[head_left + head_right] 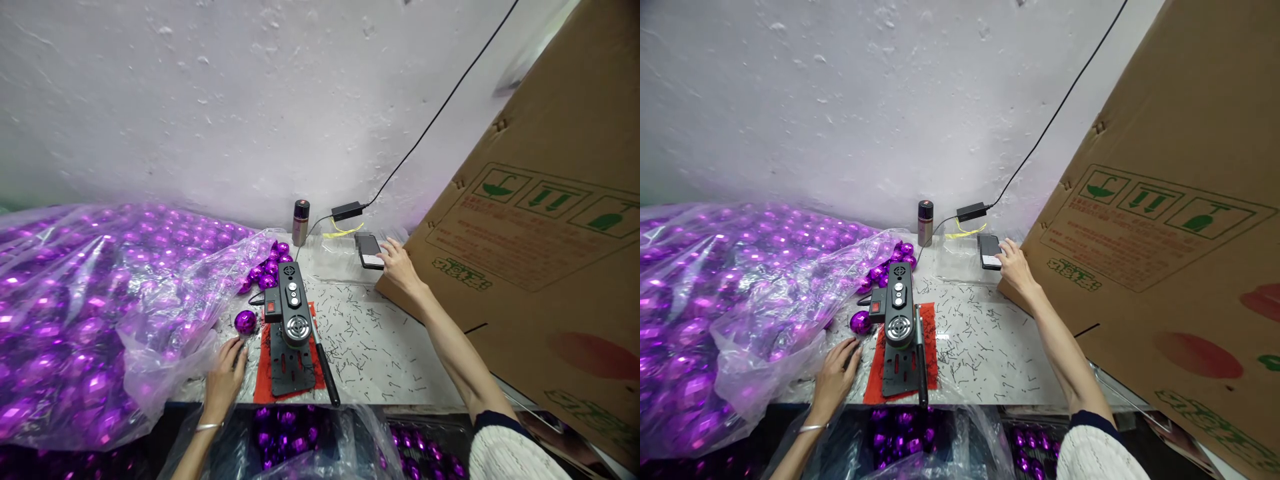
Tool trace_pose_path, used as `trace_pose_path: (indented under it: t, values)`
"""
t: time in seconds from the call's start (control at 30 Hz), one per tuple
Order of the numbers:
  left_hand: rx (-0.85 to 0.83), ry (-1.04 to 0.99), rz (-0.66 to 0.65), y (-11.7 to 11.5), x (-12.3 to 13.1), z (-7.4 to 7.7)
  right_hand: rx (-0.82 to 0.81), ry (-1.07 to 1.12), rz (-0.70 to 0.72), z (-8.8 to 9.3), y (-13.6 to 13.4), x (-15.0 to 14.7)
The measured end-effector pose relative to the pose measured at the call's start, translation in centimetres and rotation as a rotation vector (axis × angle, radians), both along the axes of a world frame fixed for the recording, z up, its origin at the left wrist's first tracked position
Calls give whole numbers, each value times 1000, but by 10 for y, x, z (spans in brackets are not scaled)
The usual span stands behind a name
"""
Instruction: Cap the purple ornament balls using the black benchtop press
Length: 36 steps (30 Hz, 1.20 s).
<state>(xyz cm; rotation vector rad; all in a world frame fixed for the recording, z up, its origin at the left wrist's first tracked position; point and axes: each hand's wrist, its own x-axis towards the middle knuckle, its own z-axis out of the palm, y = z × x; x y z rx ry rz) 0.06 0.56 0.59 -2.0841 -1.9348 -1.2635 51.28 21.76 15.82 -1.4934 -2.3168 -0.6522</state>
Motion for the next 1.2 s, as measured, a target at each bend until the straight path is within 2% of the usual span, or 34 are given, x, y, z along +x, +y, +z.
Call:
trace_pose_path:
  t: [0.57, 0.7, 0.8, 0.9, 1.0, 1.2]
  values:
    - [16, 22, -6, 0, 0, 2, -12, -28, 23, -6, -1, 3]
    - [12, 35, -4, 0, 0, 2, -8, 41, 18, -4, -3, 0]
    - [10, 22, 0, 0, 1, 2, 20, 176, -4, -3, -6, -8]
    - [6, 10, 2, 0, 1, 2, 34, 356, -87, -5, -12, -21]
    - [2, 5, 0, 0, 1, 3, 23, 510, -228, -11, -19, -37]
    - [-27, -39, 7, -1, 2, 4, 112, 731, -441, -34, -29, -65]
